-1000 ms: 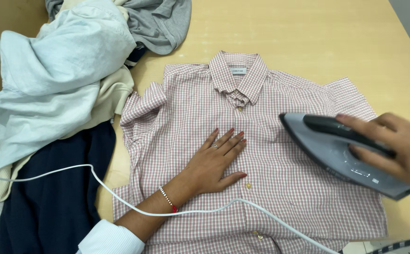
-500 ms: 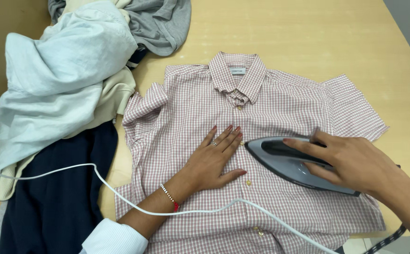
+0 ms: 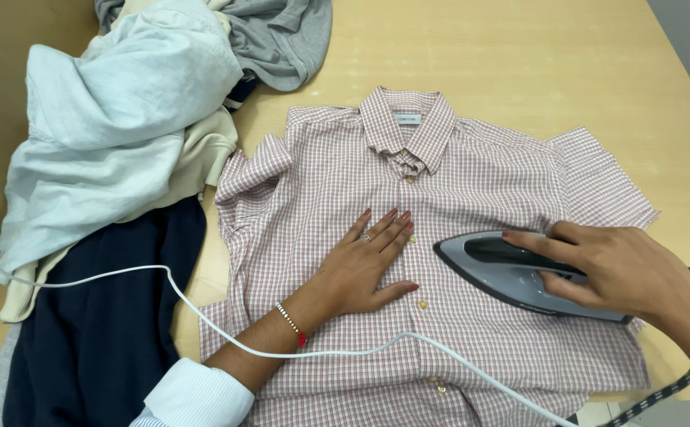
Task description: The person unfolds a checkered shirt from a pile of clothes and lays it flat on a table. They then use an iron to smooth the shirt, moving the iron across the body, sleeves, and collar while holding the fabric with the other hand.
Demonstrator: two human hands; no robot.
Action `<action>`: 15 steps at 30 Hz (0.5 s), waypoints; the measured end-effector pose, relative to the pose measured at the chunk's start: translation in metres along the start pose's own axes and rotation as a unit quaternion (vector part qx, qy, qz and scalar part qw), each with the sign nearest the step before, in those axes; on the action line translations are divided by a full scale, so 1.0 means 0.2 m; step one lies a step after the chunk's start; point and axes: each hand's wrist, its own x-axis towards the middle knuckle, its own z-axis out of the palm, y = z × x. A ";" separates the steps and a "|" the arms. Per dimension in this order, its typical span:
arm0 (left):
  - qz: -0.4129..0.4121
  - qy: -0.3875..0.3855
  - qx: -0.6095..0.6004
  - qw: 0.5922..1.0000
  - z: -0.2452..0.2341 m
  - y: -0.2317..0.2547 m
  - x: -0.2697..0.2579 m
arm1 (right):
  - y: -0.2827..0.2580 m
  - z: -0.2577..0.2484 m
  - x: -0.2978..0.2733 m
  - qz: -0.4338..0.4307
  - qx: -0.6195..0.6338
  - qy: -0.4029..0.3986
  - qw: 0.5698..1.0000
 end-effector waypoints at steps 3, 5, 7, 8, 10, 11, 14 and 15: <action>-0.002 -0.003 0.000 1.000 0.01 0.00 0.00 | -0.03 -0.06 0.01 0.022 0.017 -0.010 1.000; -0.003 -0.007 -0.004 1.000 0.02 0.00 0.00 | -0.07 -0.09 0.05 0.112 0.025 -0.008 0.993; -0.003 -0.006 -0.005 1.000 0.02 -0.01 0.00 | -0.10 -0.12 0.07 0.132 0.053 0.037 0.989; -0.001 -0.004 -0.003 1.000 0.01 -0.01 0.01 | -0.11 -0.15 0.09 0.142 0.066 0.060 0.986; -0.001 -0.007 0.001 1.000 0.00 -0.02 0.01 | -0.14 -0.21 0.11 0.125 0.070 0.079 0.987; -0.003 -0.015 0.004 1.000 0.00 -0.02 0.02 | -0.16 -0.22 0.12 0.118 0.074 0.087 0.986; -0.001 -0.018 -0.038 0.999 -0.05 -0.03 0.03 | -0.19 -0.32 0.13 0.090 0.115 0.103 0.984; 0.000 -0.015 -0.061 0.998 -0.08 -0.04 0.02 | -0.21 -0.35 0.13 0.078 0.124 0.109 0.983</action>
